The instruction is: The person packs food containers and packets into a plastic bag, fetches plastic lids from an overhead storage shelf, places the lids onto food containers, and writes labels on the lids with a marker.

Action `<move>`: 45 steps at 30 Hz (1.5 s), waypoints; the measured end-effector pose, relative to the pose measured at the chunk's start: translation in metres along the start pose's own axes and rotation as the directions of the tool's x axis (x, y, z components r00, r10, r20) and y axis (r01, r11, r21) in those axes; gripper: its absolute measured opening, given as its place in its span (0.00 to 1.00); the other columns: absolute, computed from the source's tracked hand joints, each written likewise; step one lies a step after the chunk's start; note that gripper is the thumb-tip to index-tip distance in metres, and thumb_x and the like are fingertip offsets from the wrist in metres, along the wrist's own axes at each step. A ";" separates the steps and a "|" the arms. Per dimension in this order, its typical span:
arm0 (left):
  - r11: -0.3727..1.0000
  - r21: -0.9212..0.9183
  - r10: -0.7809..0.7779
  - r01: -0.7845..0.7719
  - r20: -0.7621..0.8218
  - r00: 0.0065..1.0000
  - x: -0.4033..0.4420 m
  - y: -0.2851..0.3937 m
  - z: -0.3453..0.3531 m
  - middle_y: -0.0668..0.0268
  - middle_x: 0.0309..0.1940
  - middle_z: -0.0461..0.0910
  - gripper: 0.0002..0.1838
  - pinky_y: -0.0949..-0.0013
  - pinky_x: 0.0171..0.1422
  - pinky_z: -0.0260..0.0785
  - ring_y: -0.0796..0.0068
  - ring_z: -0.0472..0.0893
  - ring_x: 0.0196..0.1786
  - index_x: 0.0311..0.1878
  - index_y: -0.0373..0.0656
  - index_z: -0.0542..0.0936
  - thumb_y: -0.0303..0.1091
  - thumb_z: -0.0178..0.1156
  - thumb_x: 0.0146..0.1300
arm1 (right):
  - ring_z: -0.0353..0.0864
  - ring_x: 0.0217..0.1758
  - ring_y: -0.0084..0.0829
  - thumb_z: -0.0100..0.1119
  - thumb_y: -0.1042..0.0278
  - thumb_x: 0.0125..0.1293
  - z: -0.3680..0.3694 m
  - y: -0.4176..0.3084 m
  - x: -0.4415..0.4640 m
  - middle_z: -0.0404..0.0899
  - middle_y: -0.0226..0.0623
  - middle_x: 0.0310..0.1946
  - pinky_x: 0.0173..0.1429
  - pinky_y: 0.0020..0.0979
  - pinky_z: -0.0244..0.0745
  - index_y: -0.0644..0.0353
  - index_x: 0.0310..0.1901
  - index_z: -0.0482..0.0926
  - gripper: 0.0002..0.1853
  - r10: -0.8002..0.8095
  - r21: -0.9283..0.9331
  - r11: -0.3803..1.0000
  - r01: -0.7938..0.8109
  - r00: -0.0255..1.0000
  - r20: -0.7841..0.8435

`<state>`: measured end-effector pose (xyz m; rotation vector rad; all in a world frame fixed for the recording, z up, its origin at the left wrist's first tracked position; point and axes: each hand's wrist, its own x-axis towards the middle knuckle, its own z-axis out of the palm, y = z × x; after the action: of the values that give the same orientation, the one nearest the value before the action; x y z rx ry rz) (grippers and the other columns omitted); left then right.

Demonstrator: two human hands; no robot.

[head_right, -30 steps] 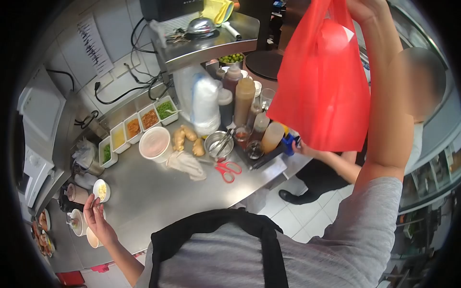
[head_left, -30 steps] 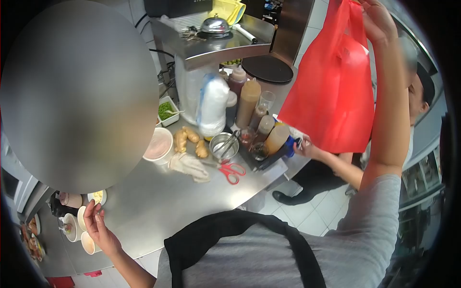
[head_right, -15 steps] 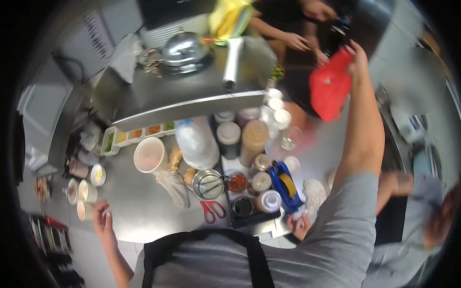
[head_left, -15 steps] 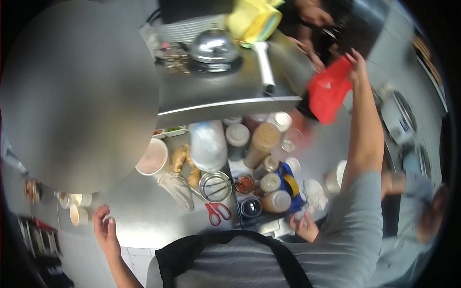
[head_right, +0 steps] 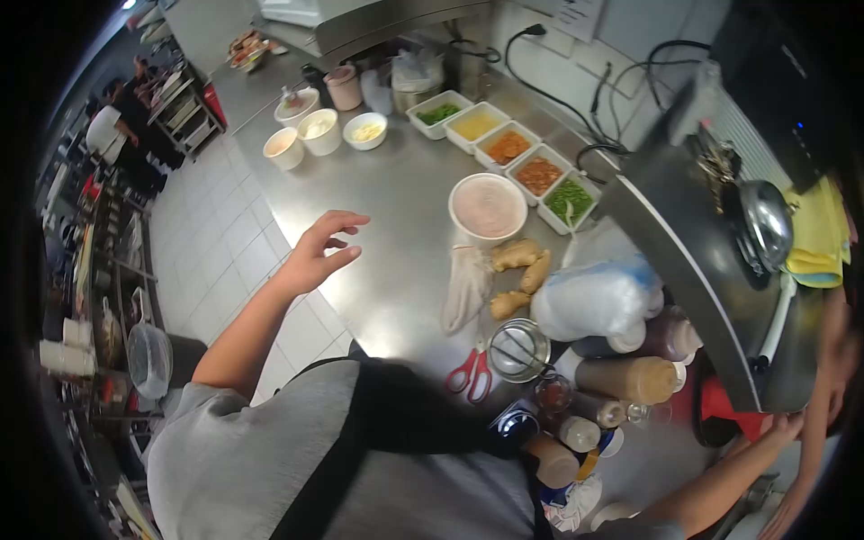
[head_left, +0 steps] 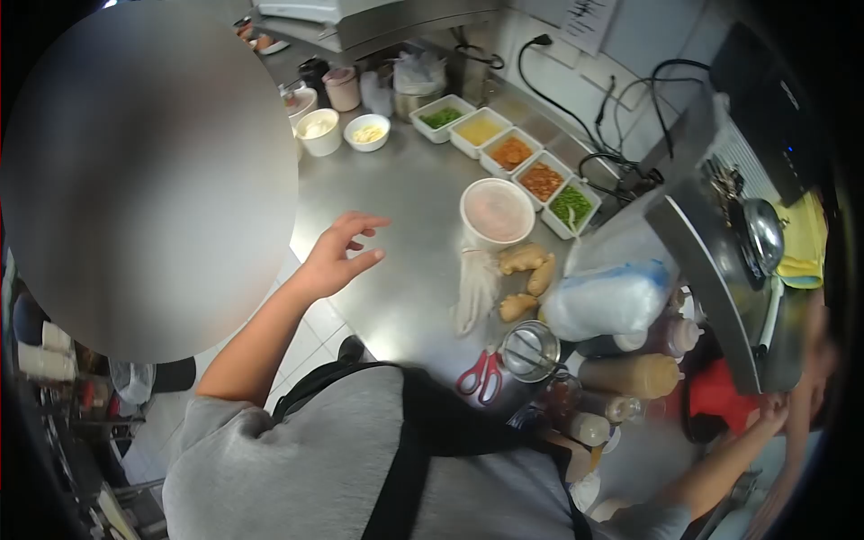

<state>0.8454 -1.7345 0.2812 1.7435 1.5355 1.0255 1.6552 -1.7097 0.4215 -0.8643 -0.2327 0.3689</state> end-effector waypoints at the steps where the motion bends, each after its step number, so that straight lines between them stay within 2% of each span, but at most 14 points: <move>1: 0.996 -0.067 -0.070 0.067 -0.052 0.996 -0.004 -0.017 -0.003 0.64 0.52 0.72 0.22 0.69 0.53 0.68 0.72 0.73 0.52 0.58 0.45 0.74 0.32 0.63 0.59 | 0.50 0.72 0.40 0.43 0.70 0.70 0.013 -0.008 -0.047 0.56 0.47 0.69 0.72 0.48 0.54 0.62 0.67 0.60 0.24 -0.029 0.025 0.999 0.030 0.999 -0.042; 5: 0.883 -0.404 -0.383 0.239 -0.324 0.865 -0.005 -0.108 -0.025 0.65 0.51 0.69 0.21 0.71 0.44 0.70 0.75 0.73 0.45 0.54 0.44 0.70 0.33 0.65 0.59 | 0.42 0.78 0.38 0.40 0.75 0.71 0.019 -0.039 -0.176 0.51 0.47 0.72 0.77 0.47 0.47 0.65 0.69 0.57 0.25 -0.172 0.051 0.983 0.177 0.980 -0.100; 7: 0.820 -0.512 -0.506 0.255 -0.441 0.742 0.002 -0.161 -0.051 0.65 0.47 0.68 0.20 0.69 0.41 0.71 0.74 0.74 0.42 0.51 0.45 0.69 0.34 0.65 0.58 | 0.54 0.73 0.41 0.43 0.72 0.71 -0.045 -0.053 -0.159 0.59 0.56 0.66 0.75 0.52 0.50 0.70 0.65 0.61 0.23 -0.308 0.124 0.947 0.297 0.948 0.081; 10: 0.841 -0.501 -0.501 0.204 -0.580 0.642 0.023 -0.225 -0.105 0.64 0.41 0.70 0.19 0.69 0.35 0.71 0.75 0.74 0.35 0.49 0.42 0.68 0.34 0.64 0.59 | 0.75 0.49 0.44 0.43 0.70 0.72 -0.054 -0.046 -0.249 0.76 0.51 0.40 0.65 0.48 0.64 0.71 0.44 0.73 0.12 -0.660 0.054 0.720 0.692 0.658 0.362; 13: 0.809 -0.515 -0.578 0.282 -0.611 0.541 0.048 -0.264 -0.160 0.65 0.33 0.71 0.19 0.70 0.31 0.70 0.76 0.73 0.30 0.47 0.41 0.68 0.38 0.63 0.59 | 0.75 0.45 0.42 0.47 0.71 0.71 -0.041 -0.027 -0.337 0.75 0.50 0.38 0.59 0.46 0.70 0.70 0.40 0.71 0.09 -0.694 0.157 0.552 0.819 0.347 0.631; 17: 0.748 -0.555 -0.650 0.364 -0.499 0.574 0.081 -0.305 -0.204 0.64 0.40 0.71 0.21 0.65 0.40 0.73 0.70 0.74 0.37 0.50 0.44 0.66 0.46 0.60 0.62 | 0.76 0.42 0.38 0.53 0.77 0.64 0.042 0.035 -0.464 0.77 0.47 0.37 0.51 0.35 0.74 0.66 0.38 0.74 0.03 -0.459 0.134 0.483 0.865 0.120 0.880; 20: 0.745 -0.536 -0.647 0.397 -0.438 0.624 0.108 -0.328 -0.225 0.63 0.40 0.71 0.21 0.65 0.39 0.73 0.69 0.75 0.38 0.50 0.43 0.67 0.48 0.59 0.63 | 0.74 0.39 0.28 0.57 0.82 0.59 0.101 0.098 -0.546 0.77 0.40 0.36 0.47 0.28 0.71 0.65 0.37 0.76 0.05 -0.103 -0.254 0.688 0.680 0.438 0.893; 24: 0.796 -0.416 -0.591 0.439 -0.377 0.713 0.132 -0.364 -0.246 0.63 0.39 0.73 0.20 0.67 0.38 0.74 0.68 0.76 0.38 0.48 0.42 0.70 0.48 0.58 0.64 | 0.73 0.38 0.19 0.60 0.73 0.62 0.192 0.218 -0.646 0.76 0.30 0.35 0.46 0.22 0.69 0.61 0.40 0.77 0.06 0.345 -0.388 0.835 0.391 0.177 0.922; 26: 0.815 -0.392 -0.555 0.426 -0.320 0.768 0.140 -0.375 -0.255 0.63 0.37 0.73 0.18 0.67 0.38 0.75 0.68 0.77 0.39 0.45 0.41 0.71 0.47 0.58 0.64 | 0.74 0.37 0.19 0.58 0.66 0.67 0.232 0.296 -0.693 0.75 0.28 0.34 0.40 0.22 0.70 0.58 0.45 0.74 0.09 0.626 -0.626 0.780 0.015 -0.037 0.779; 31: 0.808 -0.462 -0.496 0.366 -0.198 0.845 0.129 -0.359 -0.264 0.63 0.36 0.74 0.15 0.67 0.38 0.78 0.69 0.78 0.41 0.39 0.39 0.73 0.44 0.56 0.66 | 0.76 0.37 0.30 0.57 0.44 0.64 0.308 0.478 -0.787 0.74 0.36 0.44 0.38 0.30 0.74 0.60 0.48 0.74 0.24 0.912 -0.908 0.411 -0.082 0.024 0.410; 34: 0.832 -0.432 -0.457 0.347 -0.182 0.871 0.113 -0.353 -0.275 0.62 0.37 0.74 0.15 0.69 0.36 0.78 0.70 0.78 0.40 0.39 0.39 0.74 0.44 0.57 0.66 | 0.77 0.38 0.36 0.56 0.45 0.64 0.339 0.522 -0.823 0.73 0.41 0.47 0.38 0.36 0.77 0.63 0.50 0.72 0.27 0.937 -0.943 0.288 -0.166 0.253 0.241; 37: 0.827 -0.365 -0.510 0.428 -0.166 0.844 0.110 -0.337 -0.287 0.62 0.38 0.74 0.15 0.69 0.36 0.78 0.70 0.79 0.39 0.39 0.38 0.74 0.43 0.58 0.65 | 0.73 0.42 0.42 0.57 0.42 0.62 0.354 0.547 -0.837 0.67 0.42 0.46 0.40 0.44 0.76 0.63 0.46 0.71 0.27 0.915 -0.949 0.281 -0.145 0.337 0.220; 42: 0.876 -0.259 -0.446 0.407 -0.114 0.888 0.123 -0.341 -0.283 0.61 0.33 0.75 0.14 0.70 0.31 0.77 0.71 0.79 0.31 0.31 0.35 0.76 0.39 0.59 0.62 | 0.76 0.35 0.35 0.53 0.60 0.64 0.344 0.553 -0.840 0.75 0.42 0.37 0.32 0.38 0.80 0.66 0.47 0.74 0.17 0.840 -0.885 0.414 -0.213 0.463 0.281; 45: 0.882 -0.323 -0.398 0.343 -0.124 0.909 0.133 -0.341 -0.276 0.60 0.23 0.78 0.13 0.69 0.30 0.77 0.71 0.79 0.24 0.24 0.33 0.76 0.34 0.59 0.59 | 0.75 0.33 0.32 0.54 0.62 0.62 0.305 0.523 -0.815 0.74 0.39 0.34 0.32 0.36 0.80 0.62 0.42 0.74 0.12 0.874 -0.849 0.429 -0.308 0.377 0.305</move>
<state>0.4356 -1.5652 0.1638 1.1166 1.6515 1.1684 0.6906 -1.5199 0.1673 -1.5272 -0.8402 1.5341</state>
